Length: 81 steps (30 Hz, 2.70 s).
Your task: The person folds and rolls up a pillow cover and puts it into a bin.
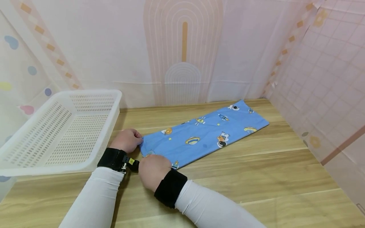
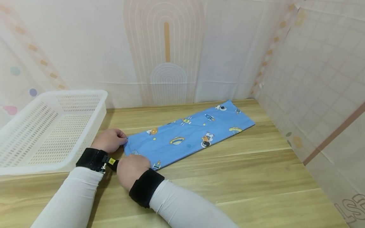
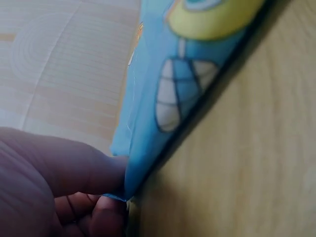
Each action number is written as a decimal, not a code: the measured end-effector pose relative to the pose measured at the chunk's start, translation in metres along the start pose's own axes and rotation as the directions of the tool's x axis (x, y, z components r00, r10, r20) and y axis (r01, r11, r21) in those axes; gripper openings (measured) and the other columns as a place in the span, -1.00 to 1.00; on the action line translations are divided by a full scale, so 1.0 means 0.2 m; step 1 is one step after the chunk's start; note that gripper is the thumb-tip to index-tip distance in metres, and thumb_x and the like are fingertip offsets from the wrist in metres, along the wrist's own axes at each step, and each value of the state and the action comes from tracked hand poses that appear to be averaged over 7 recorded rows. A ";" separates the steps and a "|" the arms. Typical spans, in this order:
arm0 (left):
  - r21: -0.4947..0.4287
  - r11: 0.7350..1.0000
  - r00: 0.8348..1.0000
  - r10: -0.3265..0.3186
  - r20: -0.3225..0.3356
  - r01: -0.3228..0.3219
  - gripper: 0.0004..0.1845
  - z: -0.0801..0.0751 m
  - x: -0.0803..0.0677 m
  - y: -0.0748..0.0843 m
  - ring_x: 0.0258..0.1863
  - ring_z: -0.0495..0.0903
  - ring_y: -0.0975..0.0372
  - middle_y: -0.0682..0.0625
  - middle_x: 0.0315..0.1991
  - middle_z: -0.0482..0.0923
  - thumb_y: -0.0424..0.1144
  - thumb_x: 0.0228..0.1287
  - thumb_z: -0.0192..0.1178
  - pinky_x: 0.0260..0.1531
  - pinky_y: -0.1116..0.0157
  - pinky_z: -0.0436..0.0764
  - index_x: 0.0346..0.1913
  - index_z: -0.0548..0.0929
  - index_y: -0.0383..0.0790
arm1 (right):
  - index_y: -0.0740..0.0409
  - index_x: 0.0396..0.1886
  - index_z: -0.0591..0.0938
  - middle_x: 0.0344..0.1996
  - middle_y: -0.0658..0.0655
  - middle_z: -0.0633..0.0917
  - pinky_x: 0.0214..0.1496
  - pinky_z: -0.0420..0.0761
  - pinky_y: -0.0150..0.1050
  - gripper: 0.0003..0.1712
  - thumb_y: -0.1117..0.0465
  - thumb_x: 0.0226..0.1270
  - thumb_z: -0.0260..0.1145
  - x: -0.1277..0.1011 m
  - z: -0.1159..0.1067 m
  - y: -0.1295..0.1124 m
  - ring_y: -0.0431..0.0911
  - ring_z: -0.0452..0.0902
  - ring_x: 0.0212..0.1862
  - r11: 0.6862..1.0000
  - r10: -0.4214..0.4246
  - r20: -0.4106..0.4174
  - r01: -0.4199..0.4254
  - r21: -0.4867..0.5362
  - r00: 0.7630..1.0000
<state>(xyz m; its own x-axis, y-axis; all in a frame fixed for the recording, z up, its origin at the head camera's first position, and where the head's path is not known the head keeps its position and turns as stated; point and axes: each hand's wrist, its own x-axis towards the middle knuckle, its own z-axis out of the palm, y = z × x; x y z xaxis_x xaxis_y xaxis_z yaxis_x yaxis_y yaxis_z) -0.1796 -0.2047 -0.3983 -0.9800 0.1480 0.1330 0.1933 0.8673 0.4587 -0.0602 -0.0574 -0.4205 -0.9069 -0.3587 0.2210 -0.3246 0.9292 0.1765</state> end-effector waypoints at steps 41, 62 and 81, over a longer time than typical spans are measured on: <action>-0.080 0.991 0.988 0.112 0.106 -0.104 -0.67 -0.02 0.04 -0.05 -0.39 0.57 0.21 0.04 -0.42 0.67 -0.07 0.60 0.14 -0.30 0.27 0.49 0.06 0.79 -0.20 | 0.27 0.42 0.33 -0.49 0.03 0.59 -0.58 0.45 -0.27 -0.38 0.29 0.46 0.33 0.02 -0.03 0.18 -0.12 0.48 -0.55 0.881 -0.062 0.262 -0.070 0.467 0.963; -0.007 1.000 1.000 0.004 0.001 -0.004 -0.72 0.03 0.03 0.03 -0.32 0.57 0.12 -0.02 -0.31 0.71 -0.01 0.43 0.33 -0.31 0.28 0.45 -0.28 0.77 -0.17 | 0.23 -0.04 0.60 -0.55 0.01 0.53 -0.61 0.43 -0.31 -0.82 0.35 0.42 0.34 -0.01 -0.03 0.23 -0.15 0.44 -0.55 0.888 -0.150 0.247 0.021 0.460 0.957; 0.049 0.992 0.994 0.113 0.000 -0.113 -0.92 0.04 0.04 0.06 -0.19 0.63 0.07 -0.03 -0.24 0.75 -0.26 0.45 0.31 -0.07 0.10 0.58 -0.17 0.80 -0.14 | 0.03 -0.65 0.64 -0.51 -0.02 0.64 -0.41 0.57 -0.22 -0.67 0.20 0.36 0.40 -0.06 -0.04 0.19 -0.15 0.51 -0.43 0.977 -0.165 0.103 0.148 0.153 0.981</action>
<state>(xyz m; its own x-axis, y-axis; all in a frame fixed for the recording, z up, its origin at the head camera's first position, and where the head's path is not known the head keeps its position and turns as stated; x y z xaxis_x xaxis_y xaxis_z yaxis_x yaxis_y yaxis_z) -0.1859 -0.1892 -0.3998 -0.9519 0.2448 0.1844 0.3000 0.8673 0.3971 -0.0596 -0.0176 -0.4086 -0.8638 -0.4960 0.0886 -0.4925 0.8683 0.0587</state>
